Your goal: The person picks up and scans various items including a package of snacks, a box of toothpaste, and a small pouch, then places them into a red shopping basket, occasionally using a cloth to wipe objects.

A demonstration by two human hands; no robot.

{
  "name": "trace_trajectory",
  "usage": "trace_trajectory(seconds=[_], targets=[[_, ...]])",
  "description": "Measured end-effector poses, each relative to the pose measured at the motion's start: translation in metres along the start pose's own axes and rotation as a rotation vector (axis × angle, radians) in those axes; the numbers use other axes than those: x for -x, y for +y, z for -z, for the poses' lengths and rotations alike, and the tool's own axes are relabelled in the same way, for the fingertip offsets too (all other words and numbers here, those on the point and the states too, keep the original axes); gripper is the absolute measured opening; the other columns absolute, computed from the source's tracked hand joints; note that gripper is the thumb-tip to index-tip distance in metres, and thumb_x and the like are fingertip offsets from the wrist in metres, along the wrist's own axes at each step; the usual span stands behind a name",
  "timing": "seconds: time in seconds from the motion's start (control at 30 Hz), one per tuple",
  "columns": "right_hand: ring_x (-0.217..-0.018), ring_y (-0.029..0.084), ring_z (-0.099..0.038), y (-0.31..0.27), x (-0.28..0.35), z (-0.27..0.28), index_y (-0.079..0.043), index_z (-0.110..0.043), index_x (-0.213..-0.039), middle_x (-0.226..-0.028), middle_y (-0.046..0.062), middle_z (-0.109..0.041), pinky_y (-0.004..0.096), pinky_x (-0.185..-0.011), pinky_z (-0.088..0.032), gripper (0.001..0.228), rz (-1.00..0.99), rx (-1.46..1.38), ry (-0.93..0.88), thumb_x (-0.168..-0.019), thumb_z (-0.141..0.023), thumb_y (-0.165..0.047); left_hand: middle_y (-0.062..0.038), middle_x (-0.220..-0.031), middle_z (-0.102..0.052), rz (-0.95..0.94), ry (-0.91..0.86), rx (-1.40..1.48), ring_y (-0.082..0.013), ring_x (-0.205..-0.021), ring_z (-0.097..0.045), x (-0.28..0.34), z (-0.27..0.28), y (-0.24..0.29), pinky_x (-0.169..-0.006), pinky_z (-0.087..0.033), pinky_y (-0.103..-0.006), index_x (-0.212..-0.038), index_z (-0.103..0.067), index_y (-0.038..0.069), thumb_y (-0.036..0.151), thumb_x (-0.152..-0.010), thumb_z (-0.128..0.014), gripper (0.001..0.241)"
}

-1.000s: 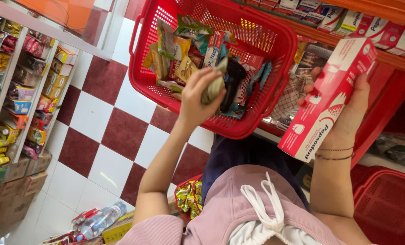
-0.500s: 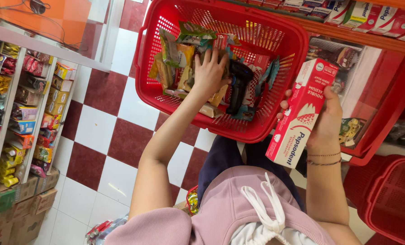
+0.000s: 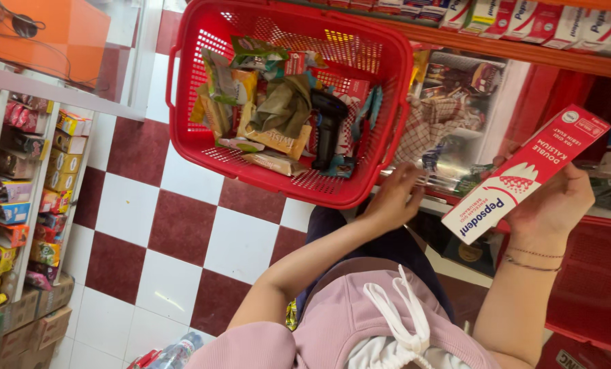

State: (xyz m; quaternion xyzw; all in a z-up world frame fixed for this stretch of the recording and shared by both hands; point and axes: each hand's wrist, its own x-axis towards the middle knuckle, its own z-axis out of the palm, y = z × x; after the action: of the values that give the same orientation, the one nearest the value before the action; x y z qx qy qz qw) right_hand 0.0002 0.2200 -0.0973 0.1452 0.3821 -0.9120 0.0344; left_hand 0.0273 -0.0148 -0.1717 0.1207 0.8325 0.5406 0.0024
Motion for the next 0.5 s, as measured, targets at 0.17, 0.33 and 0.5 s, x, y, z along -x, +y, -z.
trace_trajectory(seconds=[0.17,0.33,0.5], targets=[[-0.104,0.039,-0.065,-0.013,0.012,0.037,0.0,-0.057,-0.133,-0.118,0.019,-0.065,0.06,-0.092,-0.055,0.042,0.0,-0.054,0.032,-0.111,-0.04,-0.031,-0.036,-0.156,-0.025,-0.055,0.19,-0.368,-0.0553,-0.144,-0.027,-0.063,-0.046,-0.065,-0.116,-0.027,-0.0623,-0.149,-0.044,0.019,0.026,-0.077,-0.078,0.08],[-0.105,0.032,-0.067,-0.011,0.025,0.057,-0.013,-0.048,-0.157,-0.127,0.016,-0.065,0.056,-0.088,-0.056,0.046,0.013,0.073,-0.01,-0.12,-0.042,-0.04,-0.022,-0.159,-0.037,0.157,0.031,-0.889,-0.0444,-0.142,-0.042,-0.104,-0.07,-0.102,-0.111,-0.037,-0.0614,-0.151,-0.051,0.028,0.02,-0.08,-0.082,0.078],[-0.133,0.025,-0.057,-0.008,0.021,0.056,-0.021,-0.025,-0.169,-0.158,0.008,-0.048,0.048,-0.11,-0.051,0.054,0.173,0.207,-0.041,-0.118,-0.042,-0.028,-0.021,-0.128,-0.074,0.116,0.186,0.157,-0.028,-0.117,-0.074,-0.081,-0.052,-0.011,-0.102,-0.057,-0.0381,-0.145,-0.06,0.012,0.016,-0.079,-0.075,0.068]])
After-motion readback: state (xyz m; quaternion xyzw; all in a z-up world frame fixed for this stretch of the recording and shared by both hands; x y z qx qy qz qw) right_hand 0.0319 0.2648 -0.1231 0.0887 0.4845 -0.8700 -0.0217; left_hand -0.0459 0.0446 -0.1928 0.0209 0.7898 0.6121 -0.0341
